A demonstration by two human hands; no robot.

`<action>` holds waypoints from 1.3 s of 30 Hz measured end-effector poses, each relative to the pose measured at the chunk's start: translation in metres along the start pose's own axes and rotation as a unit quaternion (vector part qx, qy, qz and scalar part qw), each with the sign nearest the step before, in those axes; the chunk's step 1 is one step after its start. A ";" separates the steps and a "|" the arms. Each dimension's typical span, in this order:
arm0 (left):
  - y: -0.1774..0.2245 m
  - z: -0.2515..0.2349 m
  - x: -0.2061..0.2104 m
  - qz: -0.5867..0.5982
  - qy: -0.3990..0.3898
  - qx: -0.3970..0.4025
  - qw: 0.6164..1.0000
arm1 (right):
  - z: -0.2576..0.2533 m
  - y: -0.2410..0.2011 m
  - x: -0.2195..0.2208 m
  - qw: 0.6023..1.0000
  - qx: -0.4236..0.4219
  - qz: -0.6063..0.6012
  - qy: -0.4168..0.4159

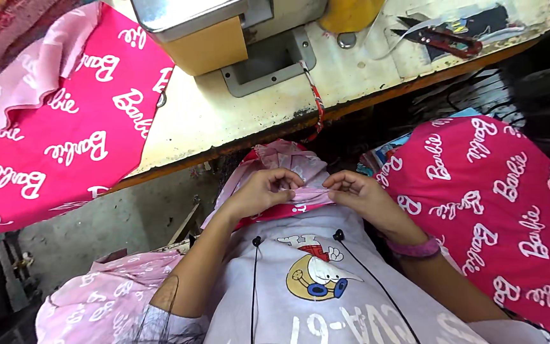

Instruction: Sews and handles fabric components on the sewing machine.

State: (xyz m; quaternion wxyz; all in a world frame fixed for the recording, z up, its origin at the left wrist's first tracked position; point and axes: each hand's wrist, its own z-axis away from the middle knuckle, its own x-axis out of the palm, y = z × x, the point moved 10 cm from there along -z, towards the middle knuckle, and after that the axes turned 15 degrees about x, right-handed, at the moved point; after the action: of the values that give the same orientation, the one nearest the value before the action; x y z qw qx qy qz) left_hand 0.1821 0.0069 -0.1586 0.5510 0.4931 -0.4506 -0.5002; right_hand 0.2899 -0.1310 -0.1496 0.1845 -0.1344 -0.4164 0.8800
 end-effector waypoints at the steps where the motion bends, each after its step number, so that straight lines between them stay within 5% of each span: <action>1: -0.001 0.000 0.000 0.005 0.003 -0.003 1.000 | 0.000 0.001 0.000 1.000 0.000 -0.001 0.001; 11: -0.001 0.000 -0.001 0.022 0.020 0.011 1.000 | 0.001 0.002 0.000 1.000 -0.004 -0.005 -0.002; 15: -0.003 0.002 0.001 -0.138 -0.004 -0.005 0.990 | 0.000 0.010 0.003 0.977 -0.006 0.204 0.057; 17: 0.024 -0.004 -0.004 -0.274 0.003 0.073 0.959 | -0.001 -0.012 0.001 0.943 -0.092 0.290 0.133; 19: 0.081 -0.012 -0.016 -0.346 0.067 0.235 0.906 | 0.008 -0.064 -0.013 0.897 -0.232 0.280 0.251; 22: 0.180 -0.015 -0.038 -0.418 0.191 0.462 0.758 | 0.032 -0.158 -0.033 0.821 -0.414 0.205 0.336; 25: 0.248 -0.032 -0.060 -0.527 0.284 0.512 0.616 | 0.044 -0.240 -0.039 0.758 -0.501 0.189 0.371; 28: 0.278 -0.066 -0.079 -0.589 0.309 0.520 0.536 | 0.038 -0.290 -0.036 0.706 -0.529 0.193 0.429; 32: 0.291 -0.102 -0.101 -0.651 0.330 0.466 0.499 | 0.022 -0.329 -0.028 0.675 -0.501 0.257 0.476; 39: 0.286 -0.116 -0.113 -0.629 0.341 0.450 0.534 | 0.007 -0.342 -0.021 0.688 -0.489 0.332 0.422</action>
State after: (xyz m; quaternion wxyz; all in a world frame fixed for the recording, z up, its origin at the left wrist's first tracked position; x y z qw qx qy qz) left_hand 0.3167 0.1343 0.1132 -0.0884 0.9655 0.0318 -0.2427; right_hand 0.3787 0.0551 0.1237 -0.0553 -0.6924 -0.5938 0.4061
